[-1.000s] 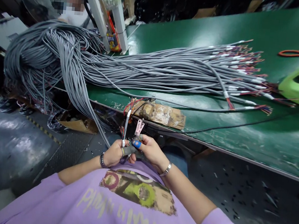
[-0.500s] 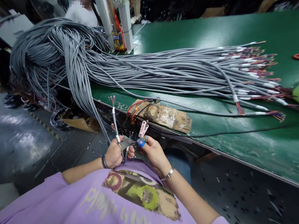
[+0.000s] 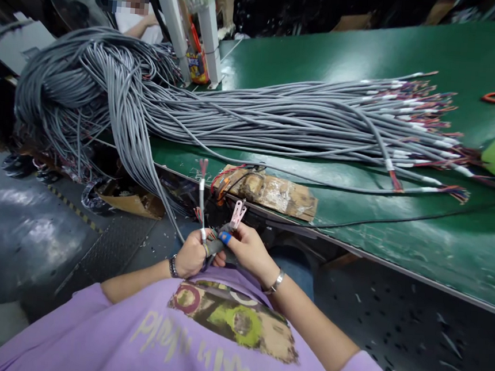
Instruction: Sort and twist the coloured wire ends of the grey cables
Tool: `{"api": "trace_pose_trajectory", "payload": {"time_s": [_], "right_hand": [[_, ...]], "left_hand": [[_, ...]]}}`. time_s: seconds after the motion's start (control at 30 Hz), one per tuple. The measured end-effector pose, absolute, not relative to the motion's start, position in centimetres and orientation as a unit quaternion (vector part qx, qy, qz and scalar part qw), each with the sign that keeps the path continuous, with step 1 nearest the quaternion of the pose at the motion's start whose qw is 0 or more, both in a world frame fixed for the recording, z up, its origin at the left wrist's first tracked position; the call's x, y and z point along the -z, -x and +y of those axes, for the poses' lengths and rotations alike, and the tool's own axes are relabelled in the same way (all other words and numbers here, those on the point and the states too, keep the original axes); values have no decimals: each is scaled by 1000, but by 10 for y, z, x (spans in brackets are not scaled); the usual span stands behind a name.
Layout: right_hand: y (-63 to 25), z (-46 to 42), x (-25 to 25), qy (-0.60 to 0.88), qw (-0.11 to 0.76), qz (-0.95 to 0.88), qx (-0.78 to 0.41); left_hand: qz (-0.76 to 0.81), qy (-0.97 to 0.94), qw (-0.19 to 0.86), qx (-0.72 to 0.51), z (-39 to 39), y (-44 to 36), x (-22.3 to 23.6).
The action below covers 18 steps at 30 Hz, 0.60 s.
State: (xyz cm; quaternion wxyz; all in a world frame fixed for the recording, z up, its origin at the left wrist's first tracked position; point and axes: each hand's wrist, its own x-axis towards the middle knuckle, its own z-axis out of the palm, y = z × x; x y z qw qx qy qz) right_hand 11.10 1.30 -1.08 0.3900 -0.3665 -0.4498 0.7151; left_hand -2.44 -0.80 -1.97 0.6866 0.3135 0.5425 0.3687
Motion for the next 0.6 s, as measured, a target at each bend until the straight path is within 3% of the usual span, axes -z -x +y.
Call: {"api": "trace_pose_trajectory", "payload": {"time_s": [0.13, 0.27, 0.6], "right_hand": [[-114, 16, 15, 403, 392, -520, -643], [-111, 12, 18, 452, 404, -477, -636], [-102, 1, 22, 393, 415, -335, -749]], "left_hand": [[527, -337, 713, -316, -7, 26, 22], [539, -313, 700, -349, -7, 25, 22], [551, -284, 677, -396, -9, 22, 18]]}}
